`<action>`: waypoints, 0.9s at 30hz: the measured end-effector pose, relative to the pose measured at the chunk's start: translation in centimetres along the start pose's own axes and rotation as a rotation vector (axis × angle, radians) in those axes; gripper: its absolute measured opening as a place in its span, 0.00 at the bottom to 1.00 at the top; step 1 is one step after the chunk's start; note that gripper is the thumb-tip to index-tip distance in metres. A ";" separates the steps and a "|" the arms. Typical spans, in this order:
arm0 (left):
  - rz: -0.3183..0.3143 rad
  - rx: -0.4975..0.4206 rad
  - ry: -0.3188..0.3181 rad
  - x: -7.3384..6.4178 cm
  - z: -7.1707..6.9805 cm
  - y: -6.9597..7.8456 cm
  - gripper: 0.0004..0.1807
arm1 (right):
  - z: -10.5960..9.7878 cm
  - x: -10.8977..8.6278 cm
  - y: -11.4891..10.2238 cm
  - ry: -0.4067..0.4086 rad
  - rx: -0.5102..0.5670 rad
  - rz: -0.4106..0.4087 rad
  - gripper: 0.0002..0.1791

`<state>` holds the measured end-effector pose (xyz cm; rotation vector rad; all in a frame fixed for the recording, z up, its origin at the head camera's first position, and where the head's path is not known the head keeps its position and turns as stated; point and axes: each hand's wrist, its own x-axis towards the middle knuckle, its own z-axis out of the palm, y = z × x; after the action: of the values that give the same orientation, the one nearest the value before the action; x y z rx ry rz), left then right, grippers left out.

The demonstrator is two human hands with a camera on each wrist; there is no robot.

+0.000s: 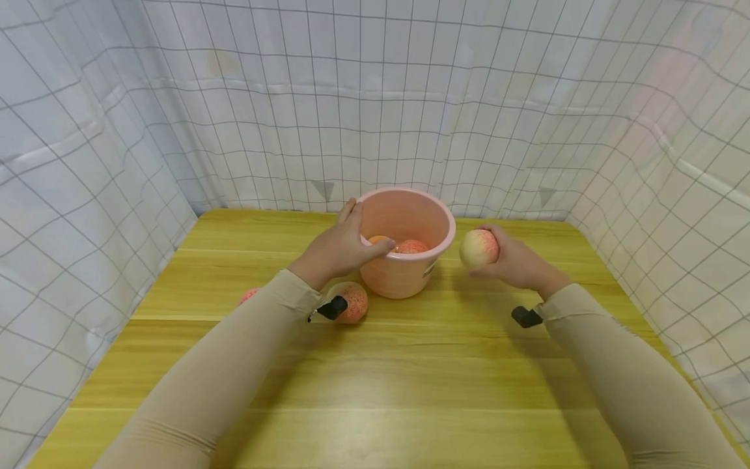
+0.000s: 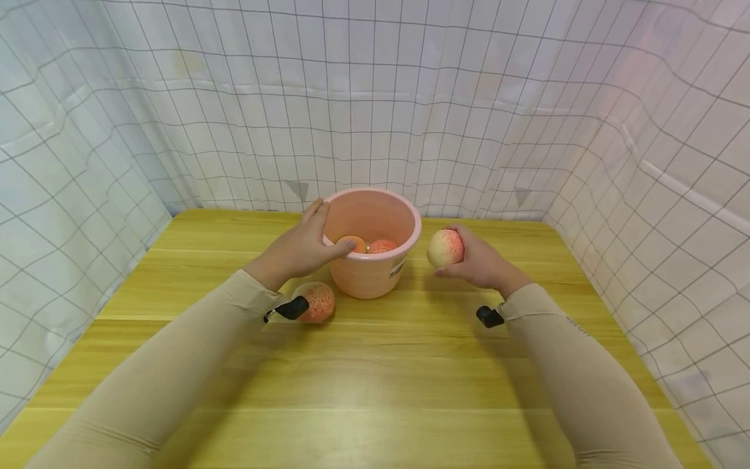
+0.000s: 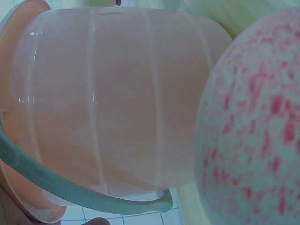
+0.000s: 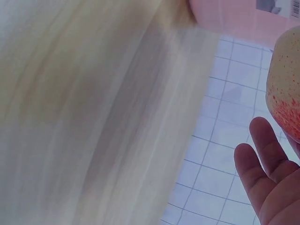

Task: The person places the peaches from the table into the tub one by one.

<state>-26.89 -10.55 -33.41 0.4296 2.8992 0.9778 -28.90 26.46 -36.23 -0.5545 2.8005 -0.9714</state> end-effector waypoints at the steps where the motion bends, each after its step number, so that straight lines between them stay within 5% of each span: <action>1: 0.001 0.000 0.000 0.0 0.0 0.0 0.68 | -0.2 0.0 -0.1 0.003 0.009 0.005 0.51; 27: -0.001 -0.001 -0.008 -0.1 -0.1 0.2 0.68 | -2.8 0.6 -4.3 0.140 0.179 -0.027 0.54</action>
<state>-26.72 -10.49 -33.20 0.4311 2.8916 0.9750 -28.85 24.75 -31.36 -0.5199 2.7916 -1.2978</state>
